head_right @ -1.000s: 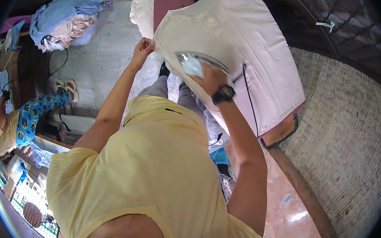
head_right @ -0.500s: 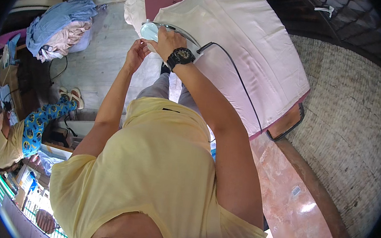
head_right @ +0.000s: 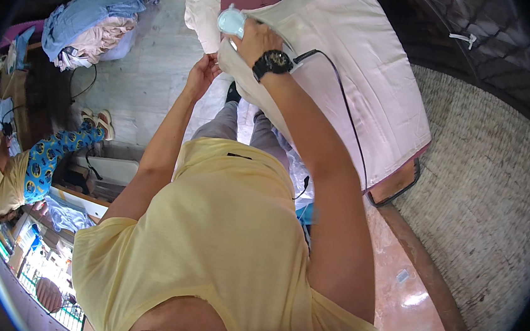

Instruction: The person spreads a white garment onto an ironing board, aligns the seams, and irons the fabric with a steam iron, moving the iron repeatedly across the surface.

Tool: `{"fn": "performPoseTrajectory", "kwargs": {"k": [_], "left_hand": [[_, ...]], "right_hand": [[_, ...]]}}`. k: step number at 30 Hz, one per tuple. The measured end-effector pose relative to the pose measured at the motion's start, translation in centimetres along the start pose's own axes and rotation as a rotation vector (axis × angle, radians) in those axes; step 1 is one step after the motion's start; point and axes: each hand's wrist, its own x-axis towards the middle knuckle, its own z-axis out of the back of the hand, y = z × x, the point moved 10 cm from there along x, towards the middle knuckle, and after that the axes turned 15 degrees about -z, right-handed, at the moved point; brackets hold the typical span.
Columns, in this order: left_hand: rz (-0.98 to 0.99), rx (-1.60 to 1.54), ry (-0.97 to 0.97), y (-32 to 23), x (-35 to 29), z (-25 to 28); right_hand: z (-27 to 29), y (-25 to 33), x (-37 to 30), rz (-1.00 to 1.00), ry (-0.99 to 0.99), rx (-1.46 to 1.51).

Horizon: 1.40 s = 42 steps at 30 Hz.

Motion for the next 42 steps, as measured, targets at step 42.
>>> {"fn": "performPoseTrajectory", "kwargs": {"k": [42], "left_hand": [[-0.03,0.405,-0.055,-2.0,2.7,2.6]], "right_hand": [[1.0,-6.0,-7.5,-0.219,0.018,0.293]]}}
